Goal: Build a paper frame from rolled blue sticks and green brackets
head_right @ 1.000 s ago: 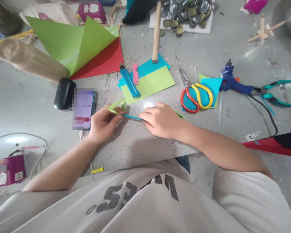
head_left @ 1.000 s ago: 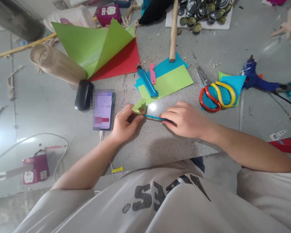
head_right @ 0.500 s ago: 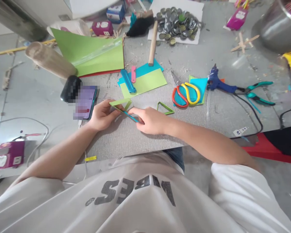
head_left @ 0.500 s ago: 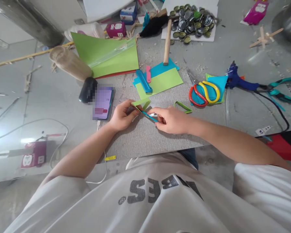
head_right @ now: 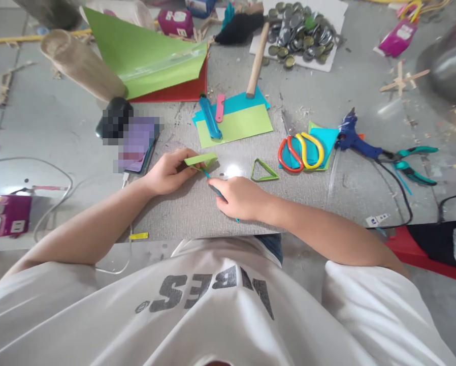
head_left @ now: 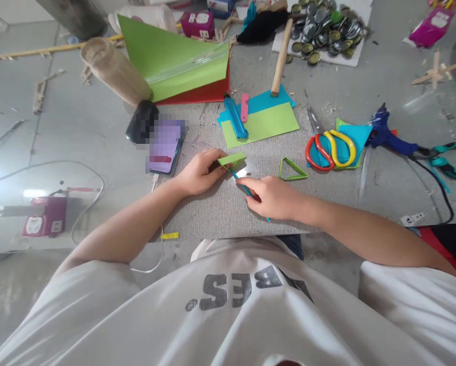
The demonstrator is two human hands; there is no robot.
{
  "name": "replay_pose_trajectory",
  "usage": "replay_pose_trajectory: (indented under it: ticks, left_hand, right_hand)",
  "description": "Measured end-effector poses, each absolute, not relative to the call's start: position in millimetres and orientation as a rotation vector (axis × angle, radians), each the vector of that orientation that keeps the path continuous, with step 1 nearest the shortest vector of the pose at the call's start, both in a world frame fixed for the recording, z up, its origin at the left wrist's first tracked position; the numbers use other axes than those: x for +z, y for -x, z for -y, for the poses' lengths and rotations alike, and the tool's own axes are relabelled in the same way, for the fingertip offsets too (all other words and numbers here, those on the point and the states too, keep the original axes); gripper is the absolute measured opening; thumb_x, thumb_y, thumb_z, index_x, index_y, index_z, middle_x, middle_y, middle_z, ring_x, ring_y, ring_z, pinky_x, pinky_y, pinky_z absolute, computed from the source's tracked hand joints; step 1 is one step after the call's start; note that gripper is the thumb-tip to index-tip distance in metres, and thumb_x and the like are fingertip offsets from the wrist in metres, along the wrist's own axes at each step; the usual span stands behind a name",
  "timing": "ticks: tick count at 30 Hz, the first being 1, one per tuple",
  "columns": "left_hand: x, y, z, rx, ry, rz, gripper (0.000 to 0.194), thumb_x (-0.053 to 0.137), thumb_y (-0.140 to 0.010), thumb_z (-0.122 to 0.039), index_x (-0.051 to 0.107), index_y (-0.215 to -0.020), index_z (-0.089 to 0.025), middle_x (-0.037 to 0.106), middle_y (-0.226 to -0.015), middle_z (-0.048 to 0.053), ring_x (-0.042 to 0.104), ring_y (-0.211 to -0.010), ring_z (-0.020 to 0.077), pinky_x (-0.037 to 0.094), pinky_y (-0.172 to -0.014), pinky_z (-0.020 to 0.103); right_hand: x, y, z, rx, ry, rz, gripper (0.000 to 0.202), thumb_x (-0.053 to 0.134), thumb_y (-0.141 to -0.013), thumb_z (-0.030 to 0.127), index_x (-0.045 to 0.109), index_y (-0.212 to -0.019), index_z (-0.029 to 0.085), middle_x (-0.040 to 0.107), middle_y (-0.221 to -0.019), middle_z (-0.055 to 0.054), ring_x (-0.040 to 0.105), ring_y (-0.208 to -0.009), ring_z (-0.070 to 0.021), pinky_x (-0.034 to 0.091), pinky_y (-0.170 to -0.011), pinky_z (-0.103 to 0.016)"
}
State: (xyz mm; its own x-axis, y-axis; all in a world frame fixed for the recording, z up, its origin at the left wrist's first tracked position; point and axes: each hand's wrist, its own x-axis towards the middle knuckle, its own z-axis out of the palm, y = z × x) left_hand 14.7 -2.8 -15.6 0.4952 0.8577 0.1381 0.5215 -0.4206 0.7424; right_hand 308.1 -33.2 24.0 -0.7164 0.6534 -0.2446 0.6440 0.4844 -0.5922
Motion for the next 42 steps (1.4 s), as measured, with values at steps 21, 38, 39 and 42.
replay_pose_trajectory:
  ticks: [21,38,39,42]
  left_hand:
    - [-18.6,-23.5,-1.7,0.701,-2.059,-1.16,0.01,0.071,-0.103,-0.033,0.071,-0.099,-0.024,0.075,-0.091,0.004,0.067,-0.082,0.0232,0.056,-0.084,0.039]
    - [-17.8,-25.1,-3.3,0.724,-2.039,-1.127,0.021,0.069,-0.104,-0.038,0.079,-0.108,-0.02,0.08,-0.093,0.005,0.066,-0.082,0.0216,0.059,-0.084,0.038]
    - [-18.0,-25.6,-3.2,0.729,-2.035,-1.13,0.02,0.069,-0.103,-0.038,0.079,-0.107,-0.02,0.079,-0.092,0.005,0.065,-0.08,0.0212,0.059,-0.083,0.038]
    - [-18.8,-26.1,-3.3,0.723,-2.023,-1.173,0.016,0.072,-0.101,-0.037,0.077,-0.103,-0.022,0.077,-0.089,0.004,0.065,-0.08,0.0215,0.057,-0.079,0.037]
  right_hand:
    - [29.0,-316.1,16.9,1.207,1.184,2.488,0.049,0.073,-0.103,0.014,0.086,-0.15,0.016,0.07,-0.079,0.004,0.061,-0.074,-0.0176,0.042,-0.079,-0.033]
    - [31.1,-307.3,21.6,0.939,1.328,2.624,0.046,0.075,-0.109,0.019,0.087,-0.154,0.021,0.074,-0.084,0.0,0.06,-0.079,-0.021,0.035,-0.08,-0.036]
    - [29.7,-306.9,22.0,0.916,1.325,2.627,0.045,0.074,-0.109,0.02,0.087,-0.153,0.021,0.073,-0.084,-0.001,0.061,-0.079,-0.0214,0.035,-0.08,-0.036]
    - [26.3,-305.4,23.1,0.865,1.328,2.637,0.042,0.075,-0.111,0.024,0.088,-0.151,0.022,0.073,-0.082,-0.001,0.065,-0.082,-0.0233,0.034,-0.079,-0.036]
